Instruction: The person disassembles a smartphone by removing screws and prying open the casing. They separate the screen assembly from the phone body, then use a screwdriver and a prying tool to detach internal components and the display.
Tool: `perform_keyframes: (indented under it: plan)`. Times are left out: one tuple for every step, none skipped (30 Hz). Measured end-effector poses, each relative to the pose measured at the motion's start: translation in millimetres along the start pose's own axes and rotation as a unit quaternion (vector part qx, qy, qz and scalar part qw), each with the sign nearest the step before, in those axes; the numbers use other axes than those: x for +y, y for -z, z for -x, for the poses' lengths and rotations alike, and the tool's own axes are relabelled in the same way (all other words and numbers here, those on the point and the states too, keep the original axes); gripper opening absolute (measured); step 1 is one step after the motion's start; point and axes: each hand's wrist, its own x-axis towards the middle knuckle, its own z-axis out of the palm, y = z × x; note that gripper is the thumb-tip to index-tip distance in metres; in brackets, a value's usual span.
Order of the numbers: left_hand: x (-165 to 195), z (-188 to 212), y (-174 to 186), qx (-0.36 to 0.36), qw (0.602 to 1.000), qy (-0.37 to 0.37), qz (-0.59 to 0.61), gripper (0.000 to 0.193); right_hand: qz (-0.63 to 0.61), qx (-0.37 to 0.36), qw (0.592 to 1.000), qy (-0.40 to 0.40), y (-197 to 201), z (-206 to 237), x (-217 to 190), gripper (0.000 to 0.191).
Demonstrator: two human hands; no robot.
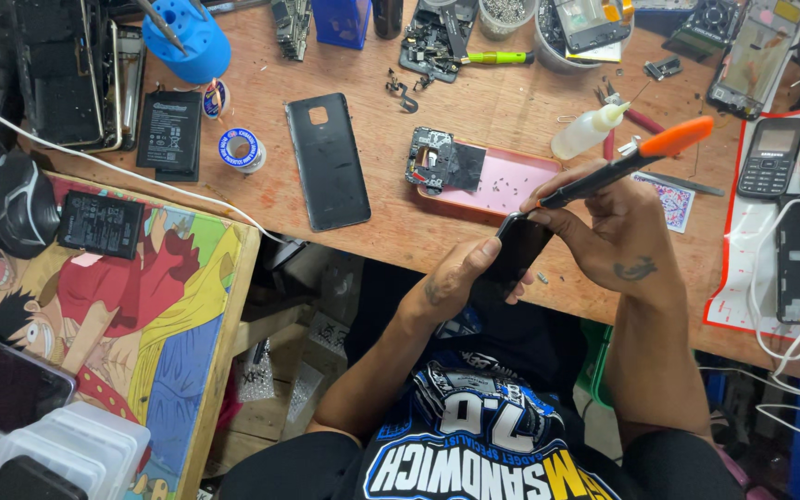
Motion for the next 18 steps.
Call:
perform_keyframes:
  plan:
    - [0.9,-0.1,0.1,0.004,1.0,-0.013,-0.014,0.072,0.043,0.004,0.999,0.012,-1.4,0.1,-1.4,0.02]
    - [1.6,0.6,-0.4,0.008,0.999,-0.026,-0.027,0.073,0.086,0.007,0.996,0.024,-3.0,1.1,-3.0,0.019]
    - [2.3,1.5,-1.1,0.016,0.999,-0.018,-0.027,0.071,0.128,0.01,0.991,0.035,-4.2,1.6,-4.0,0.017]
    - [3.2,1.8,-1.5,0.024,0.999,-0.011,-0.028,0.07,0.091,0.006,0.995,0.035,-4.7,0.9,-4.1,0.017]
    - [4.0,2.7,-2.0,0.032,0.999,-0.004,-0.029,0.069,0.054,0.001,0.998,0.035,-4.6,0.4,-3.8,0.017]
    - [4.3,4.6,-2.6,0.033,0.999,-0.002,-0.037,0.068,0.016,-0.004,0.999,0.035,-4.3,0.3,-3.1,0.017]
    - [4.6,5.6,-2.9,0.033,0.998,0.0,-0.044,0.068,0.014,-0.02,0.999,0.029,-1.9,-1.6,-1.7,0.019]
    - [4.5,6.0,-3.1,0.031,0.998,0.002,-0.052,0.068,0.012,-0.035,0.999,0.024,2.4,-5.0,0.1,0.021]
    - [4.0,6.5,-3.4,0.024,0.998,-0.002,-0.061,0.068,0.01,-0.05,0.999,0.018,7.0,-7.7,1.8,0.023]
    - [3.6,6.9,-3.1,0.017,0.997,-0.006,-0.071,0.069,0.009,-0.069,0.997,0.016,11.1,-10.1,3.5,0.024]
    - [3.0,7.4,-3.1,0.01,0.997,-0.01,-0.081,0.069,0.008,-0.087,0.996,0.014,15.1,-12.4,5.1,0.024]
    - [2.3,7.5,-3.3,0.007,0.997,-0.006,-0.074,0.069,0.007,-0.105,0.994,0.012,19.2,-15.0,6.3,0.025]
    - [1.8,7.7,-3.5,0.005,0.998,-0.002,-0.068,0.068,0.004,-0.126,0.992,-0.022,23.4,-18.1,7.1,0.025]
    - [1.5,7.9,-3.8,0.002,0.998,0.002,-0.061,0.067,0.0,-0.147,0.988,-0.055,27.2,-21.5,7.7,0.024]
    - [1.4,7.4,-4.1,-0.001,0.997,-0.004,-0.072,0.069,-0.003,-0.168,0.982,-0.088,29.8,-24.8,8.2,0.024]
    - [1.6,6.7,-4.4,-0.004,0.997,-0.011,-0.082,0.071,0.005,-0.182,0.98,-0.078,31.9,-27.8,8.5,0.024]
    - [2.0,6.7,-4.8,-0.006,0.996,-0.017,-0.093,0.072,0.012,-0.196,0.978,-0.068,34.2,-30.5,8.5,0.025]
    - [2.3,7.7,-5.5,-0.003,0.998,-0.004,-0.062,0.07,0.02,-0.21,0.976,-0.058,35.5,-33.2,8.9,0.025]
